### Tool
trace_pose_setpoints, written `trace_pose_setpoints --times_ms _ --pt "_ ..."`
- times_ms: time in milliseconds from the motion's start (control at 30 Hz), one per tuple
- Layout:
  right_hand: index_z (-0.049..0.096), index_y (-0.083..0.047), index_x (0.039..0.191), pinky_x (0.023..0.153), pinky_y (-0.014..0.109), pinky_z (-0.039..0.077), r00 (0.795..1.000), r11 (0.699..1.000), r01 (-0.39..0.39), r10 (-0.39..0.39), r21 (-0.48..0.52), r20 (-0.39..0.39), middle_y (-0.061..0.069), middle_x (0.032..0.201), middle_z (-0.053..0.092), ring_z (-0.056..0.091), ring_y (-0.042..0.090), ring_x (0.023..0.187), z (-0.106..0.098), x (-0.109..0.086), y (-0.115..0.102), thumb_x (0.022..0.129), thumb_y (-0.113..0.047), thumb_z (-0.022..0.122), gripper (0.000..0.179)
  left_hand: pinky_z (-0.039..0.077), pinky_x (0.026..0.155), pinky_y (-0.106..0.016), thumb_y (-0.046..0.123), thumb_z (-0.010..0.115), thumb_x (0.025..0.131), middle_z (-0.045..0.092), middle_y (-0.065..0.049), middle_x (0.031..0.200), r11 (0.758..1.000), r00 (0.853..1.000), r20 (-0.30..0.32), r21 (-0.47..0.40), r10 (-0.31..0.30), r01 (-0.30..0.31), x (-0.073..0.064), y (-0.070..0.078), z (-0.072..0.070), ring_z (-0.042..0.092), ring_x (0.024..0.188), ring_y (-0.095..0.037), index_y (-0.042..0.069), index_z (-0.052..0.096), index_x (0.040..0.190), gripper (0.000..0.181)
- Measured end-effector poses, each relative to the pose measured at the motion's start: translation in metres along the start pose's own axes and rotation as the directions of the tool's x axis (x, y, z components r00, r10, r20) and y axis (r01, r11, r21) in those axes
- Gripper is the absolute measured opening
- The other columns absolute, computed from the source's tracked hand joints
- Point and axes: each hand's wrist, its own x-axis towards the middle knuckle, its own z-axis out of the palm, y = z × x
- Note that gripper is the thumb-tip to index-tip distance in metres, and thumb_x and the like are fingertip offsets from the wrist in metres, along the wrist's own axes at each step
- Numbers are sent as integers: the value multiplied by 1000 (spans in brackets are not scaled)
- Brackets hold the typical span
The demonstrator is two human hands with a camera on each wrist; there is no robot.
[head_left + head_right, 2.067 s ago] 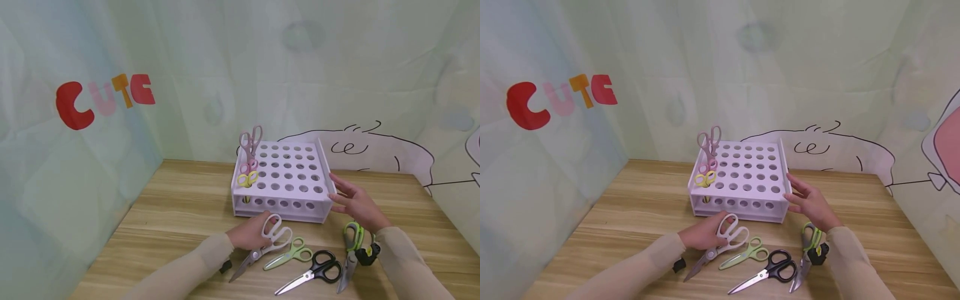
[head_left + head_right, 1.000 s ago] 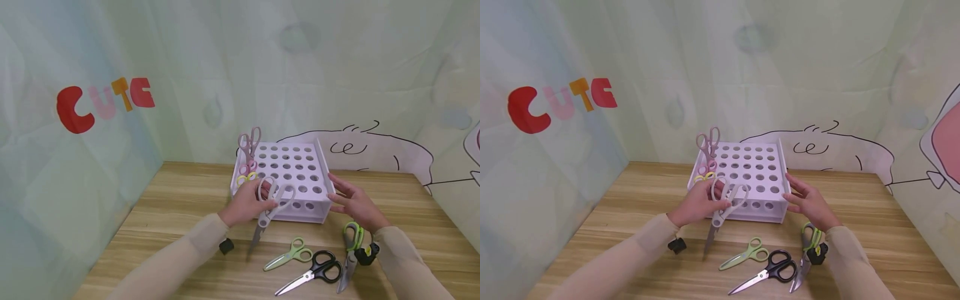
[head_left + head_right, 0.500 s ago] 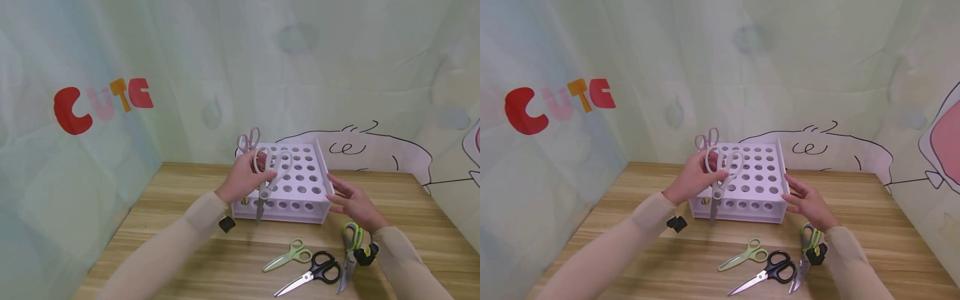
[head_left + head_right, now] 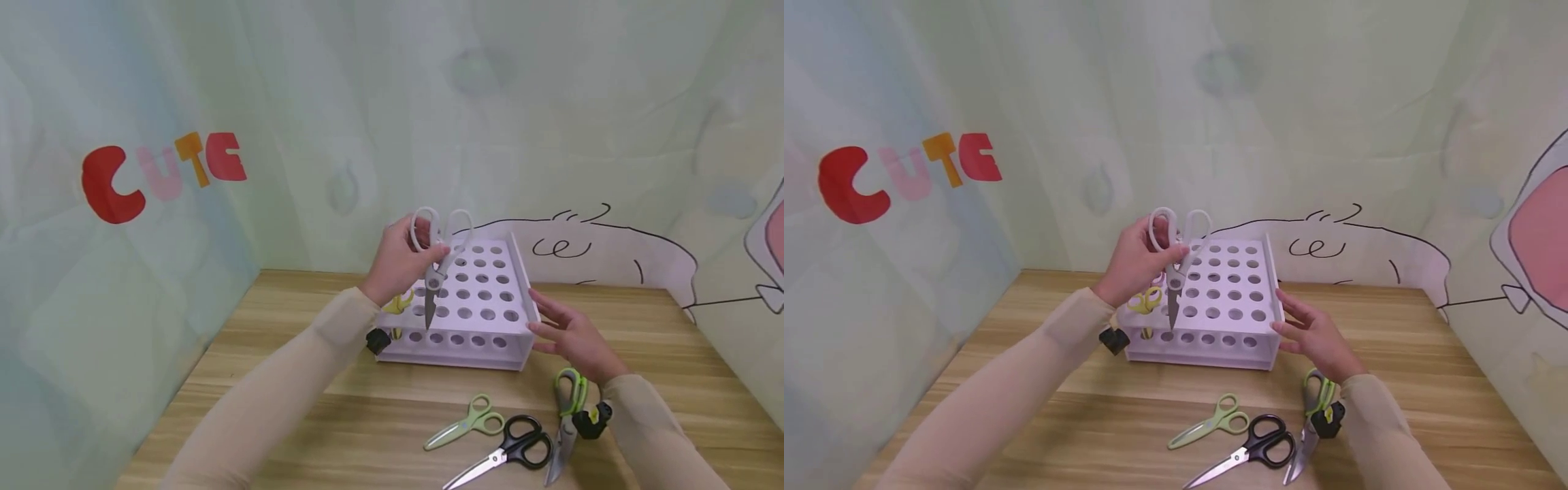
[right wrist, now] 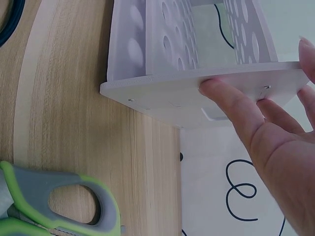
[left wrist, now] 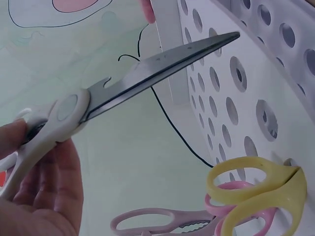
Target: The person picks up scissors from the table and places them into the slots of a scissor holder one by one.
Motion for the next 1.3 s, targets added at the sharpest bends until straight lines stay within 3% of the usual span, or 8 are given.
trace_pose_setpoints --times_ms 133,400,567,700,867,1100,1300 --pt "24 -20 158 90 38 54 1000 1000 1 -1 5 -2 22 161 14 39 45 135 1 -1 -2 96 -17 64 74 46 58 -23 7 75 86 57 -7 82 999 997 -64 -32 -34 32 7 -1 3 51 68 -16 4 57 96 21" --pt "25 -19 158 91 38 53 1000 1000 8 -8 26 -2 22 161 14 38 46 135 3 -1 0 96 -15 65 73 47 63 -21 4 72 89 61 -7 86 994 982 -188 -107 -13 -8 17 -14 11 54 73 -14 1 61 104 19" --pt "25 -20 158 91 38 53 1000 1000 7 -7 26 -4 23 161 13 37 46 135 3 0 2 96 -15 64 73 43 59 -21 6 73 89 60 -6 83 998 977 -215 -68 -1 -14 18 -23 15 50 67 -14 1 63 102 17" --pt "24 -21 158 91 38 53 1000 1000 3 -2 19 -3 22 161 13 37 46 136 2 -1 2 97 -16 64 73 42 61 -21 8 74 89 61 -4 83 1000 977 -213 -7 -12 11 16 -31 20 49 67 -13 3 64 99 16" --pt "24 -22 158 91 38 53 1000 1000 1 -1 10 -5 22 162 13 37 45 136 2 0 0 98 -16 63 72 42 60 -22 11 74 90 58 -3 82 998 982 -178 10 -55 58 13 -38 22 50 71 -13 5 63 97 14" --pt "23 -22 158 91 38 53 1000 1000 10 -10 13 -2 24 161 12 37 45 136 4 -1 -1 99 -15 61 71 43 59 -22 8 76 86 59 -3 77 998 989 -144 48 -34 41 8 -47 21 51 69 -13 4 66 90 11" --pt "23 -21 158 92 38 53 1000 1000 9 -9 9 -3 23 161 13 36 45 136 4 -2 -1 99 -14 60 70 45 60 -23 9 79 84 59 -2 74 984 994 -93 160 -65 79 6 -49 19 52 69 -13 8 64 81 15"
